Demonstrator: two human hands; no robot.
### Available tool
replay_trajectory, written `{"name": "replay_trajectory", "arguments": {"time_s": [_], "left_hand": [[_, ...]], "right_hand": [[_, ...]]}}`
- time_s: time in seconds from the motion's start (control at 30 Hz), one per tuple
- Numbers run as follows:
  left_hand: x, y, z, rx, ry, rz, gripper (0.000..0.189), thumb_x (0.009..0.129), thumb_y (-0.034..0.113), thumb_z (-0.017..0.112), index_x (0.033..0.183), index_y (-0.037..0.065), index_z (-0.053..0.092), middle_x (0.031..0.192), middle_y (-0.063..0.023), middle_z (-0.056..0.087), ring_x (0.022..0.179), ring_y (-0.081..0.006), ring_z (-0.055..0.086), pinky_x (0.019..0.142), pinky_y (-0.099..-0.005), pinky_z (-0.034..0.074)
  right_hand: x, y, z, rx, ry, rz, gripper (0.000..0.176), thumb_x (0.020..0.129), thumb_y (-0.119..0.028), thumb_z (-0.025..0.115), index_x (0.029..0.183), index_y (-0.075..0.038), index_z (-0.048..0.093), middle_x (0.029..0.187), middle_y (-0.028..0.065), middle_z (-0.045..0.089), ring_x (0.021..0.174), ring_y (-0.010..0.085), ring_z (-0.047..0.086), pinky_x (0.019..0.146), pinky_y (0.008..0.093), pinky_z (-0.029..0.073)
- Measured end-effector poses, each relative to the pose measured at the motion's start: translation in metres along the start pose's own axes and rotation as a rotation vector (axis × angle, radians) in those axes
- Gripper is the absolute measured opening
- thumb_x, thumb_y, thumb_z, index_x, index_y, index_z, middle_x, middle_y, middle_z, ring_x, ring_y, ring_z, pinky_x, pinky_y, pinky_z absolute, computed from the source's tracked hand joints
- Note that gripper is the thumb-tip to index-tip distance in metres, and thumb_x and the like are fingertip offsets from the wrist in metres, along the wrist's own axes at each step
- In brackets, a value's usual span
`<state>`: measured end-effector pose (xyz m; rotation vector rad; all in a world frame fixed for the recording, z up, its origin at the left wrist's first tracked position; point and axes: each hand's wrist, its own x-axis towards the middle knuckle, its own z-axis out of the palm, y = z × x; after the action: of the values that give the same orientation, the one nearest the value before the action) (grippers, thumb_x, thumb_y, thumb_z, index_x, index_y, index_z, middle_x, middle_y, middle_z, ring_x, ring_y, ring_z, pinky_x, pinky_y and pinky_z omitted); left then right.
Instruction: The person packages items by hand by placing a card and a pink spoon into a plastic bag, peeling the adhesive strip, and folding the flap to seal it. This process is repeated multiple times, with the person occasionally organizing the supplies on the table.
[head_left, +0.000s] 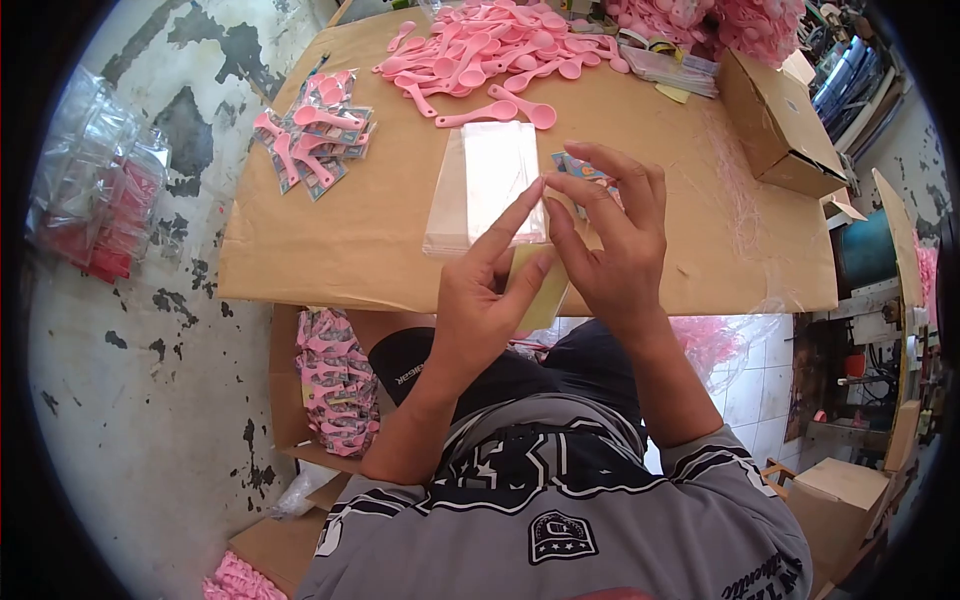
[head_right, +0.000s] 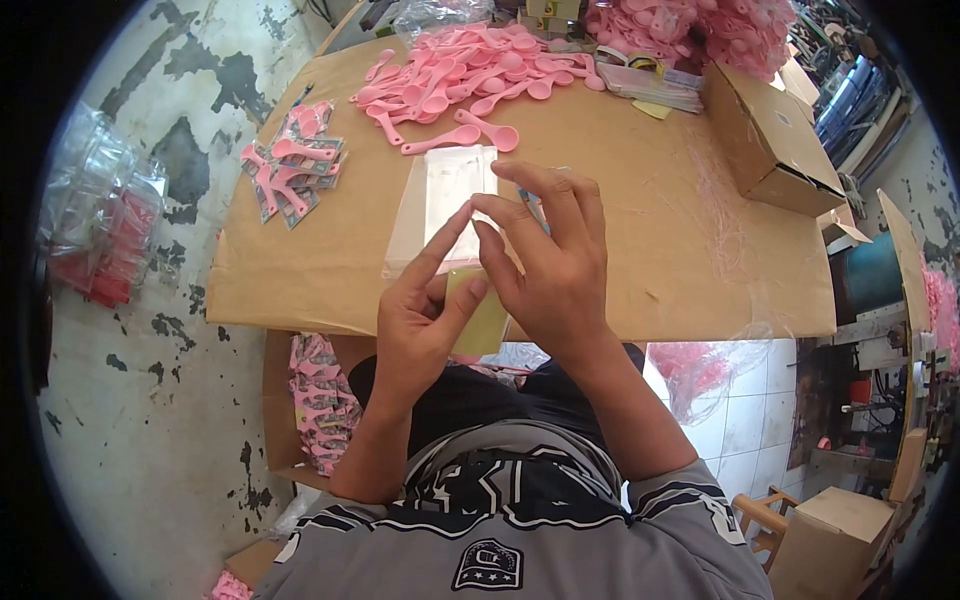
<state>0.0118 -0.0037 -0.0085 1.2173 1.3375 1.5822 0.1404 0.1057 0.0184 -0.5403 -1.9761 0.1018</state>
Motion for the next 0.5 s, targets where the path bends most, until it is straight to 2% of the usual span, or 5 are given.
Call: {"name": "replay_trajectory", "arguments": {"time_s": [0.07,0.17,0.33,0.47,0.5], "left_hand": [[-0.001,0.007,0.002,0.097,0.013,-0.001,0.063,0.099,0.006,0.068,0.159,0.012,0.048,0.064,0.0079,0.030,0.059,-0.0038,0.027,0.055,-0.0235,0.023],[-0.003,0.008,0.001,0.186,-0.015,0.018,0.064,0.099,0.007,0.068,0.159,0.012,0.048,0.066,0.0074,0.027,0.060,-0.0050,0.027,0.056,-0.0239,0.024],[-0.003,0.007,0.001,0.086,-0.077,-0.029,0.061,0.101,0.009,0.067,0.159,0.008,0.046,0.068,0.0024,0.058,0.064,-0.0021,0.040,0.060,-0.0207,0.033],[-0.002,0.002,-0.005,-0.101,-0.042,-0.091,0.048,0.105,0.011,0.063,0.149,-0.002,0.050,0.121,-0.0214,0.075,0.091,-0.0117,0.074,0.073,-0.0218,0.058],[-0.002,0.002,-0.006,-0.152,-0.014,-0.104,0.044,0.105,0.011,0.063,0.145,-0.002,0.053,0.121,-0.0213,0.075,0.090,-0.0129,0.074,0.072,-0.0232,0.059]], "right_hand": [[-0.002,0.002,0.005,0.009,0.022,0.001,0.025,0.079,-0.003,0.079,0.104,-0.007,0.075,0.122,0.0068,0.069,0.108,0.0310,0.059,0.093,0.0433,0.051],[-0.003,0.004,0.005,0.052,0.028,0.026,0.023,0.079,-0.001,0.077,0.101,-0.006,0.074,0.117,0.0074,0.070,0.107,0.0326,0.061,0.093,0.0431,0.051],[-0.003,0.019,-0.001,0.256,0.113,0.228,0.016,0.084,0.001,0.074,0.100,-0.003,0.070,0.113,0.0115,0.072,0.101,0.0292,0.066,0.087,0.0399,0.055],[0.005,0.044,-0.020,0.785,0.412,0.571,0.007,0.092,0.000,0.068,0.099,0.000,0.067,0.107,0.0112,0.071,0.091,0.0182,0.068,0.081,0.0324,0.057],[0.007,0.048,-0.026,0.957,0.488,0.655,0.005,0.095,-0.001,0.065,0.099,0.000,0.066,0.104,0.0102,0.070,0.088,0.0146,0.067,0.080,0.0298,0.056]]}}
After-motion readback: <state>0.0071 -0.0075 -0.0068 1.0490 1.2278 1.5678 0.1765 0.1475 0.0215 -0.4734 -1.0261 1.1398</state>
